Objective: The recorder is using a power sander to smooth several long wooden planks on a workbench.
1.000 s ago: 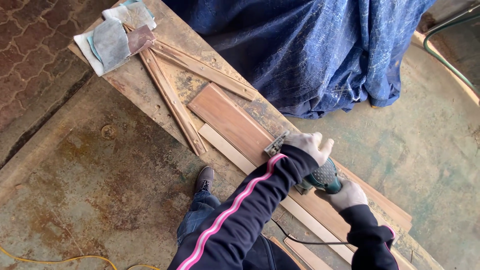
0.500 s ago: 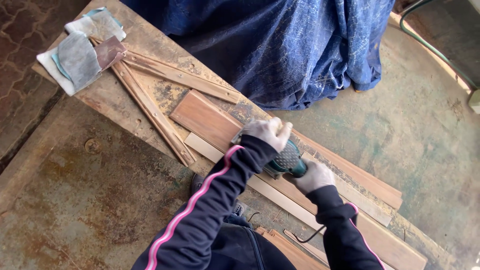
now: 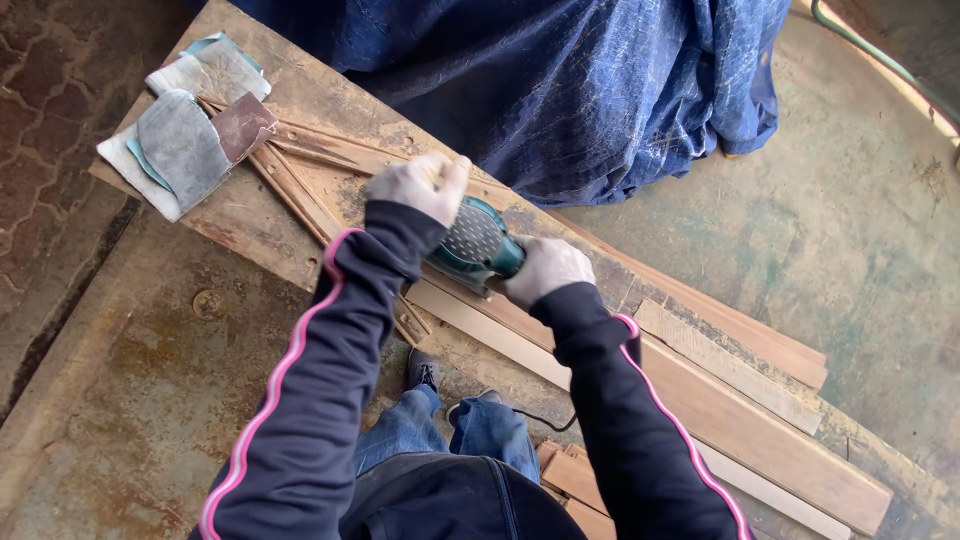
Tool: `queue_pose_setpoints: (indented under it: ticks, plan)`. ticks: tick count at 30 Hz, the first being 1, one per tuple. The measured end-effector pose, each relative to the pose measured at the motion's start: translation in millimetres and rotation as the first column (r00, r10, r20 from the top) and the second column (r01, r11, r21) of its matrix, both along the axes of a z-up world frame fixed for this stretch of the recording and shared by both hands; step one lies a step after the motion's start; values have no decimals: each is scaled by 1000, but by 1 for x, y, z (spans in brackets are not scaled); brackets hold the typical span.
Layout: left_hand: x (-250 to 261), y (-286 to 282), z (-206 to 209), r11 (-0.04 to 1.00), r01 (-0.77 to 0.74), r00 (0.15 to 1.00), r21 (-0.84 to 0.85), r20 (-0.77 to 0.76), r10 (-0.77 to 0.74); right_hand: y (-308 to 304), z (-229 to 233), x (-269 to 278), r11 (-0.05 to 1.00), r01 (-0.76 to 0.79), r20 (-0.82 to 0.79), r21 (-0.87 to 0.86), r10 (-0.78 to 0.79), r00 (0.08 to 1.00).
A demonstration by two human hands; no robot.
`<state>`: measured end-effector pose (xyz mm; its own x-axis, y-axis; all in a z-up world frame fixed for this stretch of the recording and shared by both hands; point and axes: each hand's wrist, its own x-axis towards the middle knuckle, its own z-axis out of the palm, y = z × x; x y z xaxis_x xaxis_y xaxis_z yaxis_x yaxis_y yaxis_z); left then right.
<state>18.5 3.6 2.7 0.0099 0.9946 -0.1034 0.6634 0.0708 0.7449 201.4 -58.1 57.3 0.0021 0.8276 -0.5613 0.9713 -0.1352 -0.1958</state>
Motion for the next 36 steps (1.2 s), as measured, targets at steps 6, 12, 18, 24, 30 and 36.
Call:
queue_pose_setpoints:
  ticks: [6,12,18,24,30,36]
  plan:
    - [-42,12,-12,982,-38,998,186,-45,47,19,1,-34,996,-86,2,12,86,996]
    - [1,-3,-6,997,-36,998,71,49,33,-1,-3,3,999,-33,42,-24,34,999]
    - [90,-52,-7,991,-3,995,135,98,-10,-58,-4,81,998,54,42,-30,-53,998]
    - [176,-95,9,980,185,981,-73,65,-181,-115,-27,181,973,184,87,-137,-173,981]
    - [253,-108,-22,915,402,916,-19,4,-402,-146,-49,254,939,303,166,-162,-276,947]
    - [234,-88,-38,781,576,787,241,94,-609,-132,-44,241,966,243,197,-92,-221,955]
